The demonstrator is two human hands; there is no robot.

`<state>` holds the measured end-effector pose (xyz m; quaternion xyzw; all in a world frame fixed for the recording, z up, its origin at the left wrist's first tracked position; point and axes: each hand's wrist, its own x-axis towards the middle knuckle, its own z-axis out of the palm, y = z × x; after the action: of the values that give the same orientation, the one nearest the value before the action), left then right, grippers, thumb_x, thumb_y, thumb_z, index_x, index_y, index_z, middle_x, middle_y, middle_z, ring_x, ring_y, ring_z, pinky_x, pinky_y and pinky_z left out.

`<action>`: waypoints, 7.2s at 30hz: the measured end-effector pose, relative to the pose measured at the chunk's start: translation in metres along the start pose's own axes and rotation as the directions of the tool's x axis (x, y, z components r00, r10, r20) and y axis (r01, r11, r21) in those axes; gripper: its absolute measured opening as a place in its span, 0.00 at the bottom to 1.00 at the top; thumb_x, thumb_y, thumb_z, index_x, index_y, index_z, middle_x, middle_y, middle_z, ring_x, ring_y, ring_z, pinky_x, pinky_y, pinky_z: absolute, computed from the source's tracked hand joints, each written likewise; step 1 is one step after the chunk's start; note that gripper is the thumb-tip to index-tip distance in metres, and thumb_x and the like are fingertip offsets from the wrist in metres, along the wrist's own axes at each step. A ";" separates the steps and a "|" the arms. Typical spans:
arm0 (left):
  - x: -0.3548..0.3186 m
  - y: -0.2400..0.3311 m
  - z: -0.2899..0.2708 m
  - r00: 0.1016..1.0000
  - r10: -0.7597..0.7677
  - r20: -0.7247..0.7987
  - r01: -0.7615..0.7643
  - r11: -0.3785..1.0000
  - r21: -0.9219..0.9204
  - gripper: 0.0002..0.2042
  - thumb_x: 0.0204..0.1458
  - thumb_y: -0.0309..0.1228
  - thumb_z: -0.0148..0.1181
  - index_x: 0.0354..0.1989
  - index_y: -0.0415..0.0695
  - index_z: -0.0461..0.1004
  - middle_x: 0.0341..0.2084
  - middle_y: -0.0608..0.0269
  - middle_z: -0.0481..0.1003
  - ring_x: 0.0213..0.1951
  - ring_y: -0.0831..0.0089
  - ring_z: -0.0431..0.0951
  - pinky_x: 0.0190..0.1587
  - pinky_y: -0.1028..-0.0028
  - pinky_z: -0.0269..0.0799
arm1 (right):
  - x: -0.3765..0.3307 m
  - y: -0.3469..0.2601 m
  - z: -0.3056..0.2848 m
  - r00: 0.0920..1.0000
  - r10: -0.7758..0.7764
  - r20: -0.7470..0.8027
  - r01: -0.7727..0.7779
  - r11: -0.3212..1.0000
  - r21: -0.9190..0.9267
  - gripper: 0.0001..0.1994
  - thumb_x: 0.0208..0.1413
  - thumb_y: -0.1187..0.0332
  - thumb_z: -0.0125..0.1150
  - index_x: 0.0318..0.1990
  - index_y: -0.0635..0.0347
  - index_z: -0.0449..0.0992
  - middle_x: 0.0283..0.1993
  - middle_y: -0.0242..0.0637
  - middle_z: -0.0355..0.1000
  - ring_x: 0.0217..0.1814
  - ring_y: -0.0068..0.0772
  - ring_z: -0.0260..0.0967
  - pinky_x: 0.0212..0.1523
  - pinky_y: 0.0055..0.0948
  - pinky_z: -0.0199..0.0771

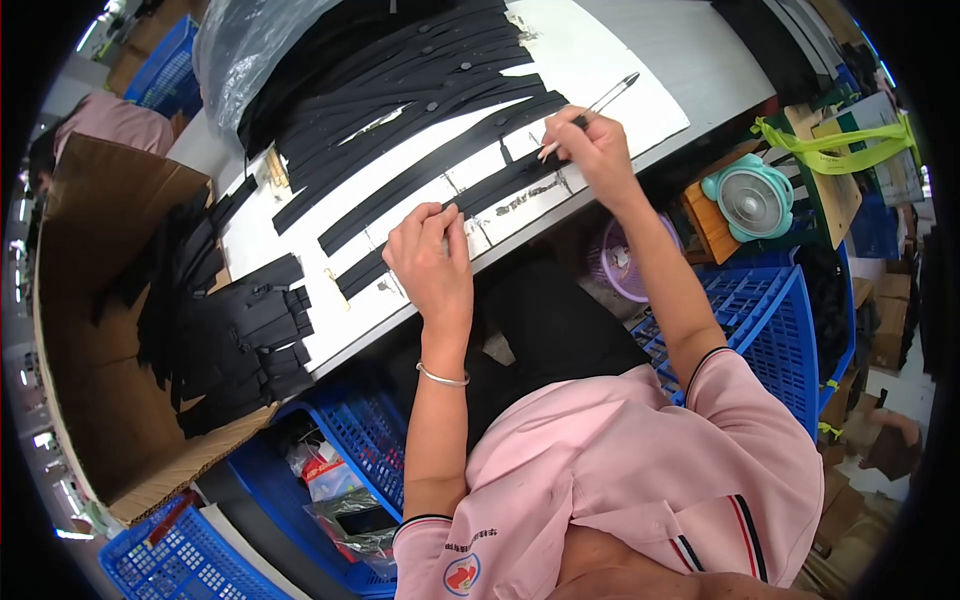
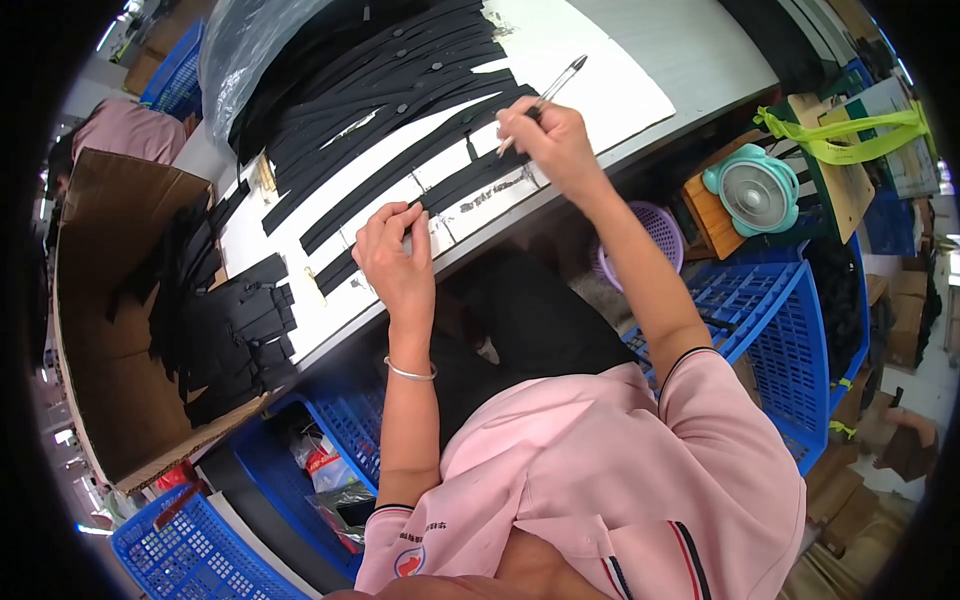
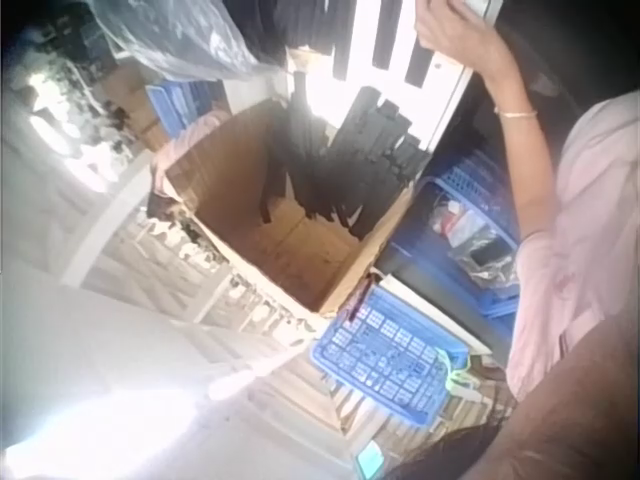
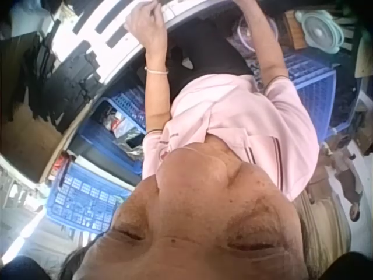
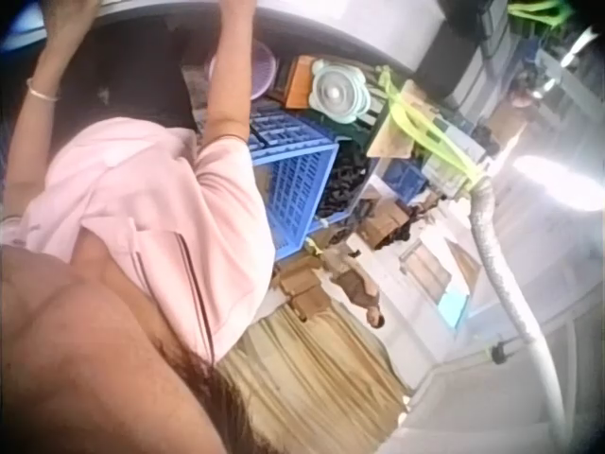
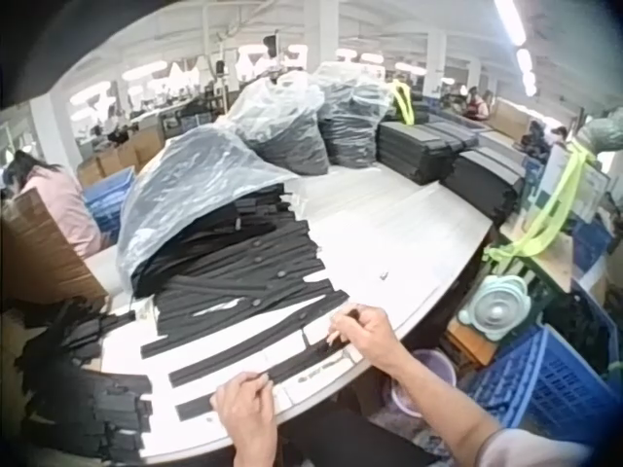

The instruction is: Use a pen to mark specific positions on black zippers aligned on a template.

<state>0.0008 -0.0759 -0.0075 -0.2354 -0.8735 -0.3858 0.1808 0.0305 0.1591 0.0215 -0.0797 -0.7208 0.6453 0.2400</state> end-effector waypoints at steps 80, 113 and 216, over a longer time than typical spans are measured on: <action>0.010 -0.158 -0.163 0.991 0.017 -0.133 0.061 0.822 0.566 0.07 0.61 0.31 0.60 0.42 0.44 0.83 0.46 0.61 0.82 0.54 0.59 0.77 0.68 0.49 0.55 | 0.002 0.034 -0.022 0.993 0.041 -0.108 -0.031 0.995 0.097 0.09 0.66 0.68 0.64 0.35 0.62 0.82 0.28 0.26 0.74 0.24 0.09 0.58 0.24 0.14 0.54; -0.039 -0.024 -0.044 0.995 0.021 0.095 -0.044 0.969 0.243 0.19 0.62 0.33 0.62 0.60 0.41 0.77 0.62 0.55 0.75 0.68 0.58 0.68 0.74 0.45 0.40 | -0.057 0.044 -0.043 0.843 -0.532 0.075 0.355 0.446 -0.822 0.17 0.59 0.72 0.67 0.55 0.52 0.83 0.48 0.30 0.79 0.54 0.32 0.72 0.69 0.42 0.60; -0.032 0.003 -0.016 0.993 0.043 0.110 -0.061 0.984 0.164 0.18 0.58 0.34 0.65 0.57 0.45 0.79 0.59 0.62 0.75 0.64 0.60 0.69 0.72 0.50 0.48 | -0.024 0.016 0.079 0.972 -0.130 0.196 0.183 0.942 -0.281 0.09 0.58 0.74 0.61 0.26 0.67 0.78 0.19 0.35 0.71 0.19 0.20 0.66 0.22 0.27 0.64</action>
<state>0.0314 -0.0947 -0.0114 -0.2624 -0.9047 -0.2931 0.1633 0.0129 0.0806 -0.0045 -0.0004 -0.8317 0.5131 0.2121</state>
